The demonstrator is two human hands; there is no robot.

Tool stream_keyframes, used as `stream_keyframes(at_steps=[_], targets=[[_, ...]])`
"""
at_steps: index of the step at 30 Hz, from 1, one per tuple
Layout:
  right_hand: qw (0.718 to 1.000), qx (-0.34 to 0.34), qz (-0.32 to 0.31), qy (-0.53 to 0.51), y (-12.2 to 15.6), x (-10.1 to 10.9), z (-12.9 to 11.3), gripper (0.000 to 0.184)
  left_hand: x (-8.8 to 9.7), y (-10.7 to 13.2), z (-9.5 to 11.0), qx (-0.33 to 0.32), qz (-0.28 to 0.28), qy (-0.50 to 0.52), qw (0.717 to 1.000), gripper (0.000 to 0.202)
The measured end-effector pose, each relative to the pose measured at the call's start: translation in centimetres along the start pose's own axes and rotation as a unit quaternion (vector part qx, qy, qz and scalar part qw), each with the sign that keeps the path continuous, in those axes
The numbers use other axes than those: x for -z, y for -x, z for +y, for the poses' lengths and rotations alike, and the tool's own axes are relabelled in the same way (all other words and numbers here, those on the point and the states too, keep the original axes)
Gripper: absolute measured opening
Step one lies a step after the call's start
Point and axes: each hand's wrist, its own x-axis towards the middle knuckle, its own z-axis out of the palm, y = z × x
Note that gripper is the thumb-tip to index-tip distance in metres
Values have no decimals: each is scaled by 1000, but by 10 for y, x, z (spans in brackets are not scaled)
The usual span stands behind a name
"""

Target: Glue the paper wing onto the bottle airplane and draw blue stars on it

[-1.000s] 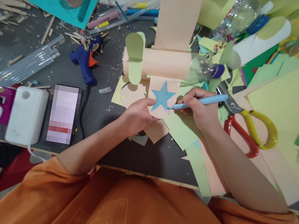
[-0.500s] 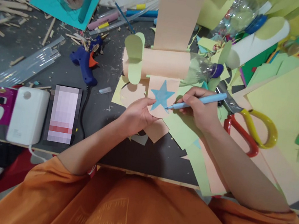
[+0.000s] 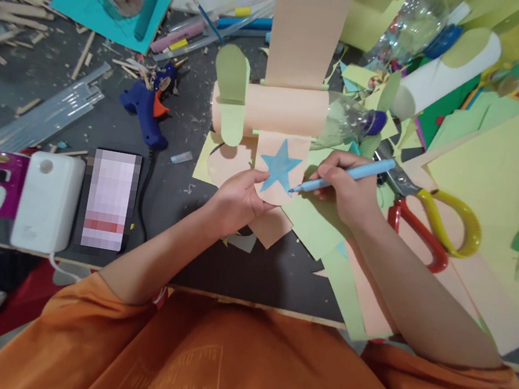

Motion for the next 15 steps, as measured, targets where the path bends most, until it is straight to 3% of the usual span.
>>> stream_keyframes(at_steps=[15], targets=[[1000, 9, -1, 14, -1, 1, 1, 22, 1, -1, -1, 0, -3, -3, 1000, 40]])
